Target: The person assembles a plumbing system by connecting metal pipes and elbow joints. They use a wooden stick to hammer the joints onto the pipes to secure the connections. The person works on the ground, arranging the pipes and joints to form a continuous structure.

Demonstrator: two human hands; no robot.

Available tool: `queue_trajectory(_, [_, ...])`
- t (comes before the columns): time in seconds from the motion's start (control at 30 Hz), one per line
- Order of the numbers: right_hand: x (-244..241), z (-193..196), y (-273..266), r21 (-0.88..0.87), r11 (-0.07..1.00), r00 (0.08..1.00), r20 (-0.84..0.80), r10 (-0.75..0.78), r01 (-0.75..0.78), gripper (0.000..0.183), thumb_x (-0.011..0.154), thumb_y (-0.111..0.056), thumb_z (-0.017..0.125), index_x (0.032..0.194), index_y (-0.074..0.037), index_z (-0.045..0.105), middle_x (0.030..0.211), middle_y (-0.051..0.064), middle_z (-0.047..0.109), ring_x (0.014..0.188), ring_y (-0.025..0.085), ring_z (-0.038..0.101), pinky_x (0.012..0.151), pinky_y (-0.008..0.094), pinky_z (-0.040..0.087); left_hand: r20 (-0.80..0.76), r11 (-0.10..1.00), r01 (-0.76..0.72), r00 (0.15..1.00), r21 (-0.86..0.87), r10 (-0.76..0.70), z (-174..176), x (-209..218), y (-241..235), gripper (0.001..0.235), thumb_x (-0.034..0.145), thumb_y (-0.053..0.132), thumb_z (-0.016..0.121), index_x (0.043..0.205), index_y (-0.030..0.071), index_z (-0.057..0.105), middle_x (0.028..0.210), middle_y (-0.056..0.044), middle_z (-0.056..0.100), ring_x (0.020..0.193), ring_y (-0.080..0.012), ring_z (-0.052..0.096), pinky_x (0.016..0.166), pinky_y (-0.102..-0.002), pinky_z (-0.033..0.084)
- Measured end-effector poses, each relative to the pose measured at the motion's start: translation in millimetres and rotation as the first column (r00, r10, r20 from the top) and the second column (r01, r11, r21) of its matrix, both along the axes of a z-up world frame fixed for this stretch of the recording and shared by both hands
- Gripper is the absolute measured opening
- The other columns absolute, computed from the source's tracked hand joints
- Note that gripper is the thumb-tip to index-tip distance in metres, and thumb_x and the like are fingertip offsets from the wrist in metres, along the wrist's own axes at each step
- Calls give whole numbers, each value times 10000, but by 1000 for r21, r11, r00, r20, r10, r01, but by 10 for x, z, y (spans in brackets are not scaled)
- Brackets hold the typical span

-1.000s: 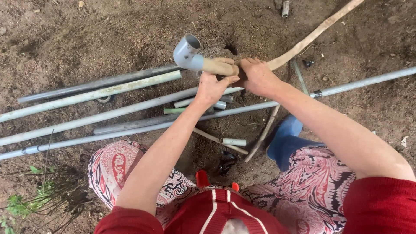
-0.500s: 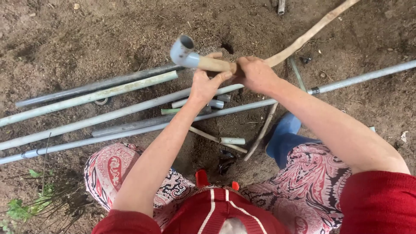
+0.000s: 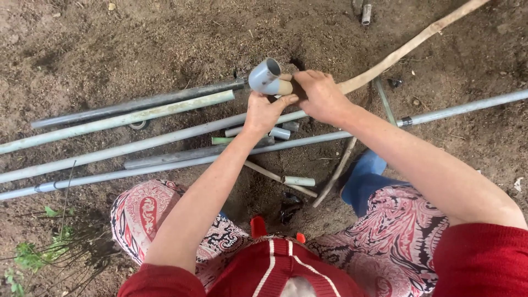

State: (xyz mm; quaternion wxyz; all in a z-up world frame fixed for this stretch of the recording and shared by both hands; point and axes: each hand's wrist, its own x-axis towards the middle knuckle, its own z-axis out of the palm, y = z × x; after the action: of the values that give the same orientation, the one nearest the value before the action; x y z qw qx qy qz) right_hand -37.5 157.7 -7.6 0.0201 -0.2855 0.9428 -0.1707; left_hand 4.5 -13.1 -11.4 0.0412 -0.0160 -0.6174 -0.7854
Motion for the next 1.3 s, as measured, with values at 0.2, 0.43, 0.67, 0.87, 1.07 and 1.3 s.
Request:
queue_trajectory(0.2, [67,176,-21,7,997,983,-166,75,-75,164,712,-105,674,846,-67,587,780,91,589,855,337,634,799,430,464,12,998,-56,998,-41,56,143,33,81,288,663,177,864,887,65,723,882,-67,717,908,-107,647,830,-328,527])
queue_trajectory(0.43, [1,-57,79,-37,993,951,-296,94,-110,160,759,-187,677,736,-110,539,700,56,564,739,287,625,734,376,472,-2,998,-66,998,24,66,25,15,152,223,698,101,825,881,26,723,869,-127,708,900,-155,645,784,-349,529])
queue_trajectory(0.67, [20,-14,61,35,999,975,-223,22,-14,203,728,-195,680,859,-108,551,822,70,551,843,297,600,710,406,454,167,1000,4,986,26,-8,-41,-37,-2,467,649,145,885,1038,79,635,921,-88,701,874,-164,670,744,-316,601])
queue_trajectory(0.87, [78,27,5,37,999,989,-147,-33,39,195,746,-154,690,895,-137,565,812,26,557,822,252,611,720,378,454,26,964,-26,999,264,20,102,-7,-41,640,703,-7,829,1224,141,487,965,-71,685,861,-131,676,767,-246,615])
queue_trajectory(1.07, [8,-176,43,26,999,994,-99,-37,40,161,744,-98,615,828,-125,480,753,58,536,765,291,620,657,404,468,-62,971,-37,997,236,54,215,15,-10,697,692,2,850,1256,154,471,1058,-57,627,866,-129,666,829,-272,603])
queue_trajectory(1.3, [70,-6,41,162,987,999,41,-15,9,113,782,-92,586,831,-106,485,754,93,575,720,316,662,612,418,527,-63,995,-91,994,-33,89,197,-8,-51,545,722,99,847,1184,166,566,1049,-64,611,969,-178,624,934,-359,498])
